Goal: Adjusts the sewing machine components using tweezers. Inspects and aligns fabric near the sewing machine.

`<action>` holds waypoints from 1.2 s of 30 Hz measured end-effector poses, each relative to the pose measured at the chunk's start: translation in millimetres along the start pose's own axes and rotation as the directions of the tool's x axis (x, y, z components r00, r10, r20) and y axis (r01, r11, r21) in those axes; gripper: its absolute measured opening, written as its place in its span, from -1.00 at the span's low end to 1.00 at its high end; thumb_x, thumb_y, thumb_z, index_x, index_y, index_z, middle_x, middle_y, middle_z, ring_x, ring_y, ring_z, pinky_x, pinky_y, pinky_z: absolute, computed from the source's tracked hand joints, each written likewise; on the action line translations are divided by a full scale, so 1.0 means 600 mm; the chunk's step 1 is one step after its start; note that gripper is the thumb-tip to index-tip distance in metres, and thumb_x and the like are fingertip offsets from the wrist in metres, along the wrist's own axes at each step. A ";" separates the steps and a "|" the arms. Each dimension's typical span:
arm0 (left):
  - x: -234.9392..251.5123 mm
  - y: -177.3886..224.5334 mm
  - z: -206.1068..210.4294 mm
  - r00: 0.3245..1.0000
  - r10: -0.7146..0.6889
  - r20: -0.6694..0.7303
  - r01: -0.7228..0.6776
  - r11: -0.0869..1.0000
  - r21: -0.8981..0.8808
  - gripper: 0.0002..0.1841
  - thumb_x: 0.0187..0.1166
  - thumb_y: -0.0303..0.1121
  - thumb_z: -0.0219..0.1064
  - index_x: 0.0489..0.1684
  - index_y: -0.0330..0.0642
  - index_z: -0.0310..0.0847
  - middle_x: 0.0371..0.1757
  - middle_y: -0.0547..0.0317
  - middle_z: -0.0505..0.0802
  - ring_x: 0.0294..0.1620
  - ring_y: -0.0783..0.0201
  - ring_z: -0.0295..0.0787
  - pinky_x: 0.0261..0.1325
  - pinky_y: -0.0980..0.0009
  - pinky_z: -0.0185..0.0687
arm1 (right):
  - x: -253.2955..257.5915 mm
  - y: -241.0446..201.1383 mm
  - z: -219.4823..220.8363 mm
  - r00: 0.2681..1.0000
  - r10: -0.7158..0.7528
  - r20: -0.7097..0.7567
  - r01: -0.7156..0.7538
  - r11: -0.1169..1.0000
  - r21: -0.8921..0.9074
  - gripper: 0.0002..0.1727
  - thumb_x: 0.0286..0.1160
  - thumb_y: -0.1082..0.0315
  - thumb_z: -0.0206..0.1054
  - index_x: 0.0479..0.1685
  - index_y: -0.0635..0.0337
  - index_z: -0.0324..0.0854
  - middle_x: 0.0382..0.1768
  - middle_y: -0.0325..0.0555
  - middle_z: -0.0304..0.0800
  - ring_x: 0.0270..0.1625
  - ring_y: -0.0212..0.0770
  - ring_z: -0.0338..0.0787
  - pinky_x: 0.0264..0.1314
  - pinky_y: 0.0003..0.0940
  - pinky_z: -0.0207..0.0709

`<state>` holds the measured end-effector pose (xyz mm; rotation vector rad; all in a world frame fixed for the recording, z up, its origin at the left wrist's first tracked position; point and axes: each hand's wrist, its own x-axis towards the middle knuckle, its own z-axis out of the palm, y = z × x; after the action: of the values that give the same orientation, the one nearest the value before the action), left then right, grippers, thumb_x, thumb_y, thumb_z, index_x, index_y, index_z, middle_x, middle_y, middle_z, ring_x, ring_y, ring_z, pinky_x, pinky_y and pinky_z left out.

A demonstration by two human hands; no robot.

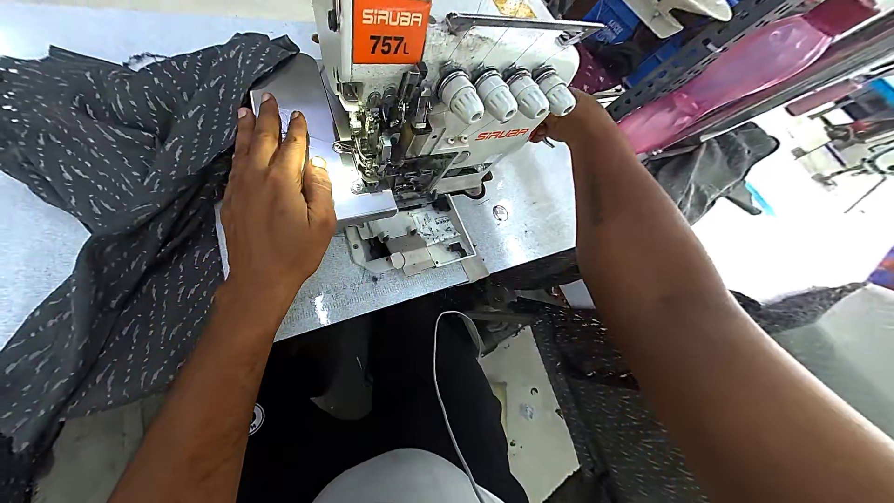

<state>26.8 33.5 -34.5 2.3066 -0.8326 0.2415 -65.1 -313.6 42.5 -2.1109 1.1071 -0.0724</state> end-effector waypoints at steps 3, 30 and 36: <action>0.000 0.002 -0.001 1.000 -0.008 -0.003 0.008 1.000 0.003 -0.37 0.78 -0.06 -0.24 0.76 -0.05 0.39 0.88 0.01 0.26 0.92 0.02 -0.02 0.87 0.03 -0.02 | -0.001 -0.008 -0.004 0.999 0.045 0.010 -0.045 0.999 -0.027 -0.64 0.86 0.13 0.01 -0.45 -0.08 0.39 -0.73 -0.46 0.35 -0.77 -0.58 0.32 -0.71 -0.67 0.18; -0.002 0.003 -0.009 0.998 0.022 0.051 -0.022 1.000 0.008 -0.38 0.80 -0.10 -0.22 0.79 -0.10 0.34 0.89 -0.02 0.23 0.90 0.11 0.06 0.87 0.10 0.02 | 0.094 0.108 0.030 0.959 -0.223 -0.175 0.267 0.917 0.294 -0.37 0.83 -0.16 -0.17 -0.32 0.07 0.65 -0.50 -0.19 0.67 -0.57 -0.28 0.61 -0.56 -0.25 0.44; -0.003 0.006 -0.009 0.999 0.017 0.045 -0.018 1.000 0.018 -0.39 0.80 -0.11 -0.22 0.78 -0.10 0.36 0.88 -0.03 0.24 0.89 0.17 0.08 0.87 0.14 0.02 | 0.104 0.123 0.037 0.900 -0.356 -0.249 0.425 0.842 0.333 -0.41 0.86 -0.05 -0.19 -0.47 0.03 0.59 -0.59 -0.29 0.61 -0.60 -0.35 0.59 -0.54 -0.28 0.45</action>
<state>23.5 36.0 -29.2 2.3302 -0.8765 0.2060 -68.6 -372.6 -37.4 -1.9628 0.6656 -0.6357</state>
